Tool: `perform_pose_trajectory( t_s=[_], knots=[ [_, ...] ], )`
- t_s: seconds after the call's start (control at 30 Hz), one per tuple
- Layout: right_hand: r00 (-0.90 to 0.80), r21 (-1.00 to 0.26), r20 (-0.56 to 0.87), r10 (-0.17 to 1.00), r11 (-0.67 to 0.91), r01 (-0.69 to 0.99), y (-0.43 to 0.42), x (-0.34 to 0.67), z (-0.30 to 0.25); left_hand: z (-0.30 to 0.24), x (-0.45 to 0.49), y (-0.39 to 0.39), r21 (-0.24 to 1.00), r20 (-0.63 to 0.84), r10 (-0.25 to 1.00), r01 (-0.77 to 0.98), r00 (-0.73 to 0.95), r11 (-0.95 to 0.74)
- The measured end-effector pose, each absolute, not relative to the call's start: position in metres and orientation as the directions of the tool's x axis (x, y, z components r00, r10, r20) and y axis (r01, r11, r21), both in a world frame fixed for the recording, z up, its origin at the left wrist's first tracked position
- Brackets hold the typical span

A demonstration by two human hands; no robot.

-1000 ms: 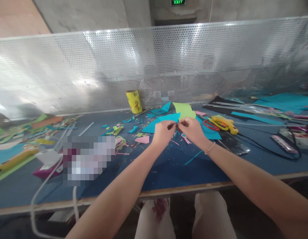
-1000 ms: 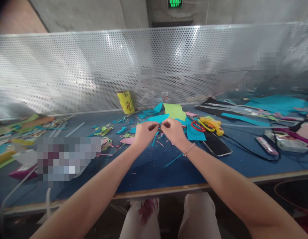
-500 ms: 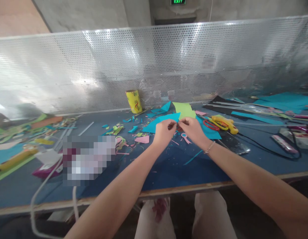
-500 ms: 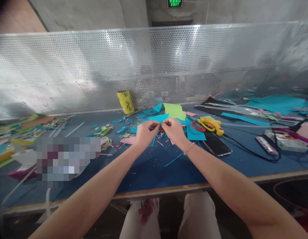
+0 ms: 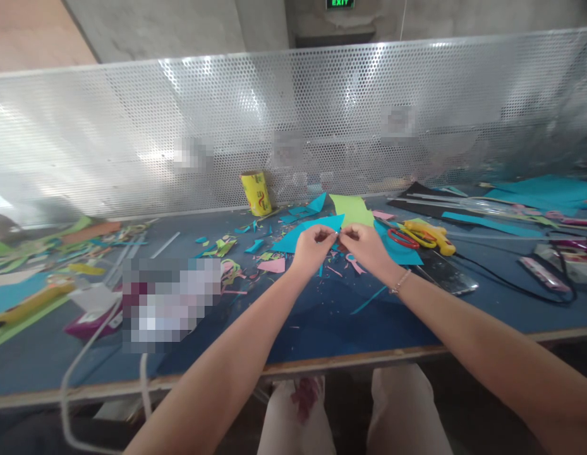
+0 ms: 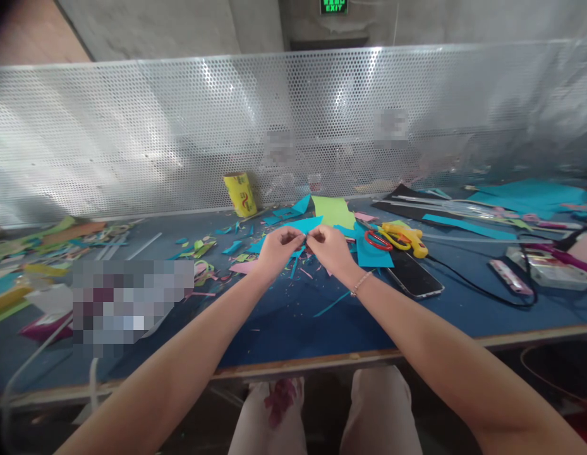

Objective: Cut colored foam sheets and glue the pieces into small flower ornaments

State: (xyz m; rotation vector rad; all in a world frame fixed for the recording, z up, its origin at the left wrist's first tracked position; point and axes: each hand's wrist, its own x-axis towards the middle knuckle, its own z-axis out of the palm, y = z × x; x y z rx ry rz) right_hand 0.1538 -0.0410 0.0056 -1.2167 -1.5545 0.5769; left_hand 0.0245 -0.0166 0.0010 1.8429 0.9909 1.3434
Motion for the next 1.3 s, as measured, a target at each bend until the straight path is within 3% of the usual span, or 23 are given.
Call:
perform_pose_trajectory(
  t_s=[0.47, 0.77, 1.3],
  knots=[
    [0.033, -0.814, 0.435, 0.9, 0.377, 0.443, -0.04, 0.1542, 0.0055, 0.004, 0.0251, -0.0191, 0.803, 0.493, 0.837, 0.245, 0.239, -0.543],
    [-0.044, -0.729, 0.495, 0.867, 0.443, 0.523, -0.0383, 0.1567, 0.0041, 0.0047, 0.0225, -0.0172, 0.789, 0.484, 0.838, 0.288, 0.252, -0.543],
    [-0.083, -0.702, 0.53, 0.844, 0.491, 0.517, -0.0353, 0.1587, -0.0002, 0.0065, 0.0225, -0.0202, 0.809, 0.455, 0.861, 0.301, 0.227, -0.506]
  ],
)
